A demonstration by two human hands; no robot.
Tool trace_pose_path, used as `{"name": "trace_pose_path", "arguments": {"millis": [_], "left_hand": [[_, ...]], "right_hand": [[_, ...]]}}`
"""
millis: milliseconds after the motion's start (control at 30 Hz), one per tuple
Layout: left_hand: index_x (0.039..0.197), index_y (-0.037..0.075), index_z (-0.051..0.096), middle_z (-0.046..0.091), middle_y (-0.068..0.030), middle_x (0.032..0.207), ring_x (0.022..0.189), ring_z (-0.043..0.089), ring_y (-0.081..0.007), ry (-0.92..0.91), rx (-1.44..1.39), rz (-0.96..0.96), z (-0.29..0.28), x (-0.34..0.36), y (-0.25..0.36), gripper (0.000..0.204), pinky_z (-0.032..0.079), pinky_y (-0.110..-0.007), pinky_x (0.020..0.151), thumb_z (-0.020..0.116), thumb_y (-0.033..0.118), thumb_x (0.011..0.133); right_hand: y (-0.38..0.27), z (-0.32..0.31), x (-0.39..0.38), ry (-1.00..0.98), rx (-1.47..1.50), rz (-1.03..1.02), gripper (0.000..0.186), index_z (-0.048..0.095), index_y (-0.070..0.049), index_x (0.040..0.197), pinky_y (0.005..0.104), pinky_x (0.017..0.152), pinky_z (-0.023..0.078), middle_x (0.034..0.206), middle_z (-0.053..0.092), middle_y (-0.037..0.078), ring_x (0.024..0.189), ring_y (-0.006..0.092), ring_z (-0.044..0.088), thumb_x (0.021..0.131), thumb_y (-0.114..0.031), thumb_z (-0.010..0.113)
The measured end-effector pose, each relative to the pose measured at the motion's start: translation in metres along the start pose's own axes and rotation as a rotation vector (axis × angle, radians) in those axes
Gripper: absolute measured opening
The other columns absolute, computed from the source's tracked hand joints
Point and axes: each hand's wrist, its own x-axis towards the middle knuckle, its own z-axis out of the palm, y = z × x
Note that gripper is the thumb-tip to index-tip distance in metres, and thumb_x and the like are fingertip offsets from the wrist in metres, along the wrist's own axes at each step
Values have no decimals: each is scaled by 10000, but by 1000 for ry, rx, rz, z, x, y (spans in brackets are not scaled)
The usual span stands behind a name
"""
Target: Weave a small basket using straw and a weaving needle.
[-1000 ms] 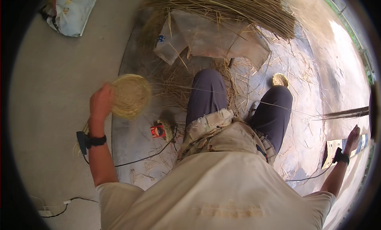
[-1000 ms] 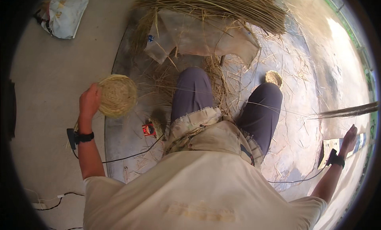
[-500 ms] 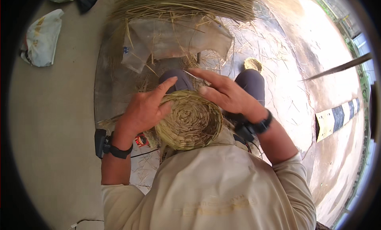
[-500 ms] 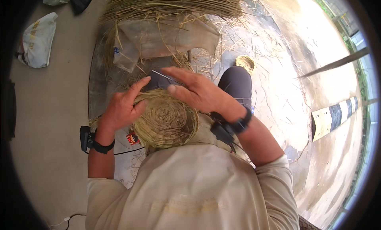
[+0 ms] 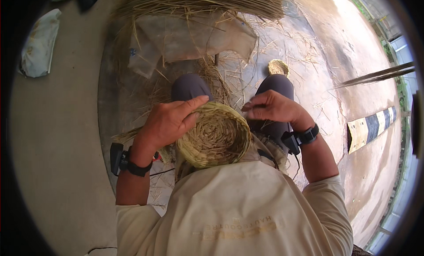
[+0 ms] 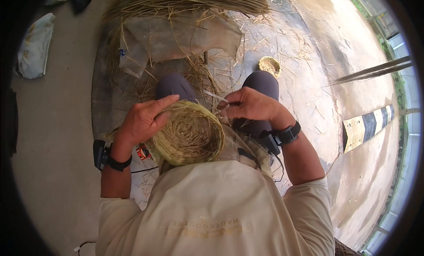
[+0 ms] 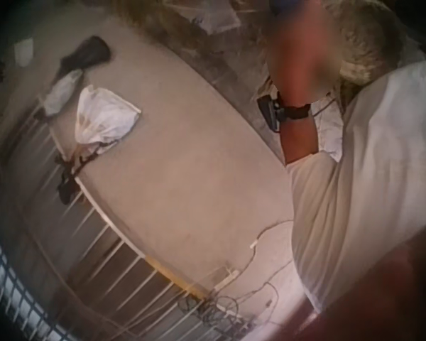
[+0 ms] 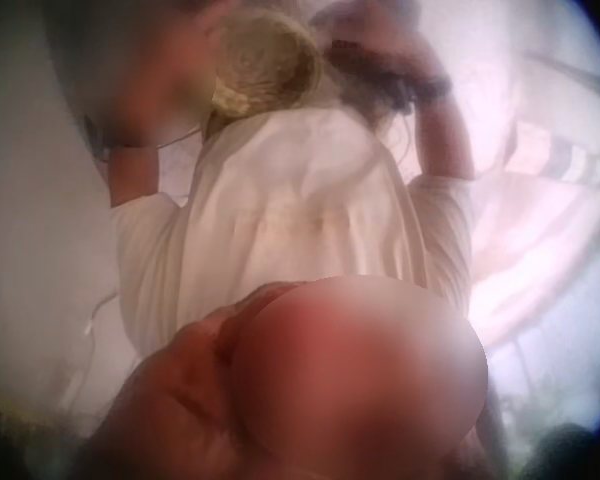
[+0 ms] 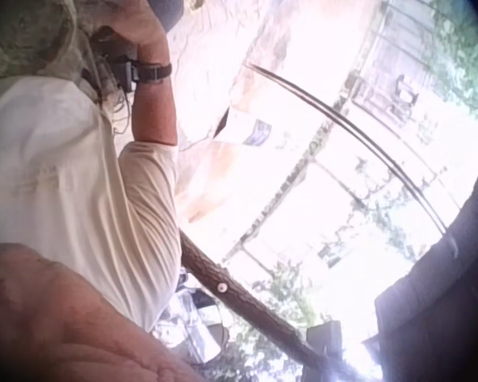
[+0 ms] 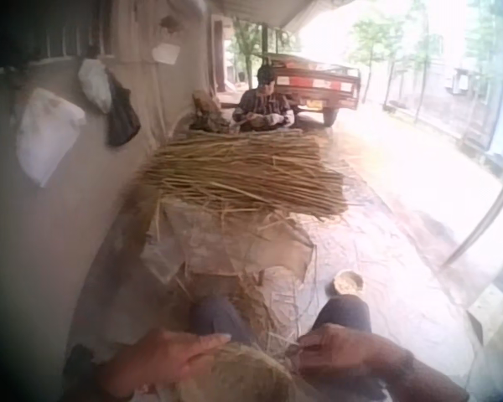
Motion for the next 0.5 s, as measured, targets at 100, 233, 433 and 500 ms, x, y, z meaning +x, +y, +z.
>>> {"name": "trace_pose_path", "arguments": {"millis": [100,233,433,500], "left_hand": [[1407,140,658,762,-188,996,844,768,-316,-5,31,13,1,0,0,513,612,-398,729,742,52,908],[1384,158,678,752,-154,954,815,754,-310,14,25,1,0,1,2,487,608,-400,713,741,79,908],[1361,187,694,721,-111,873,747,719,-306,50,43,36,6,1,1,470,596,-401,669,746,106,902],[1344,144,706,746,-146,919,764,740,-307,7,57,18,5,2,7,467,601,-390,679,760,65,887]], "right_hand": [[-5,-4,4,106,79,56,324,762,22,1102,250,749,515,953,750,43,857,74,646,1023,-290,728],[-18,-1,5,121,368,-116,344,748,-2,1140,291,745,525,976,752,20,887,108,655,1058,-324,659],[-37,29,48,123,1282,-242,350,699,-49,1117,269,627,442,846,589,-27,768,119,539,1103,-368,555],[-20,1,62,213,1390,-239,286,684,-58,1023,241,503,324,692,437,-58,631,86,428,1097,-303,557]]}}
